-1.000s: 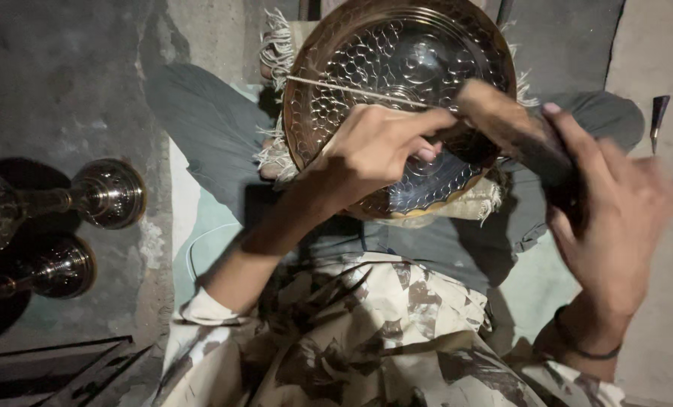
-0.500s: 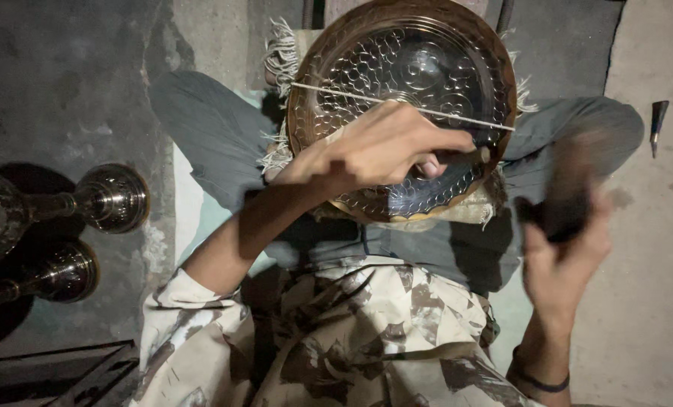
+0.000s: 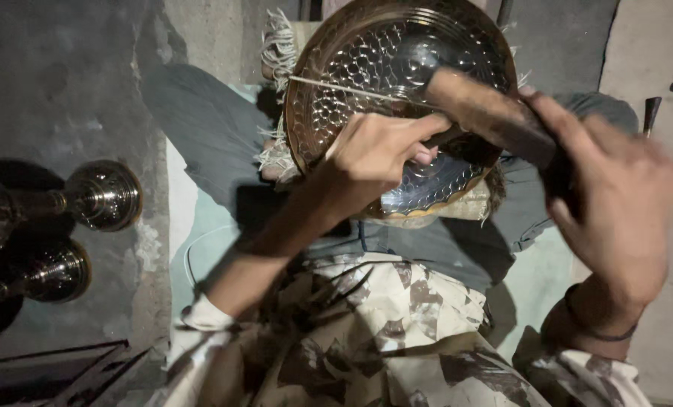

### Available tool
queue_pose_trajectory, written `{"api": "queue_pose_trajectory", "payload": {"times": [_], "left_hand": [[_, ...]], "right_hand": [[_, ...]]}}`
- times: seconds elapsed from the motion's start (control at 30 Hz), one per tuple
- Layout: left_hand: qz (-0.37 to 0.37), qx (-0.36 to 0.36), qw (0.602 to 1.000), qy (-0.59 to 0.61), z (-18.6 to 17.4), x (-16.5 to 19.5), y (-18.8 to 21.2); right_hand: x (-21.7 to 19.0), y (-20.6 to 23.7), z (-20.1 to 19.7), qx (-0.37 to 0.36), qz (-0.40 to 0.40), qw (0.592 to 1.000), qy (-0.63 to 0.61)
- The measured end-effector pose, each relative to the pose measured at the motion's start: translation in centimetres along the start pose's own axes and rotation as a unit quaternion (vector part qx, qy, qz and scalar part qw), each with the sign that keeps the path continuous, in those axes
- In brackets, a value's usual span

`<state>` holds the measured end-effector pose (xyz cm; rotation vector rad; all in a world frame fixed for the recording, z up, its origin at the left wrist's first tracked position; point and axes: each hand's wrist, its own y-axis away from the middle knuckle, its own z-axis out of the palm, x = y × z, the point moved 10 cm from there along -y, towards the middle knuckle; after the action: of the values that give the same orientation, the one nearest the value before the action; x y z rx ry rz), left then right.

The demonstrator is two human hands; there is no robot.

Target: The person sits cross-legged and uses a hammer and chisel to emboss a decorative pattern into a metal plate. They repeatedly strike the chisel along the plate's surface to create a textured design.

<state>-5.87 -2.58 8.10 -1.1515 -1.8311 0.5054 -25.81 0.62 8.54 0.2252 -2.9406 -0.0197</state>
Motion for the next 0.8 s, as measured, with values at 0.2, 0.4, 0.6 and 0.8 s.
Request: {"api": "queue_pose_trajectory", "payload": {"times": [0.2, 0.4, 0.6, 0.8], "left_hand": [[-0.211, -0.002, 0.976, 0.049, 0.6, -1.7, 0.8], [-0.297, 0.091, 0.950, -0.006, -0.5, -1.2, 1.8], [-0.355, 0.110, 0.928, 0.025, -0.5, -1.6, 2.8], [-0.306, 0.111, 0.944, 0.051, -0.3, -1.9, 2.5]], "right_hand": [[-2.8, -2.9, -3.2, -0.036, -0.042, 0.997, 0.051], [-6.0, -4.9, -7.1, 0.106, -0.165, 0.981, 0.012], [-6.6, -5.7, -5.5, 0.073, -0.155, 0.975, 0.139], [-5.5, -5.0, -7.2, 0.138, -0.166, 0.952, -0.215]]}}
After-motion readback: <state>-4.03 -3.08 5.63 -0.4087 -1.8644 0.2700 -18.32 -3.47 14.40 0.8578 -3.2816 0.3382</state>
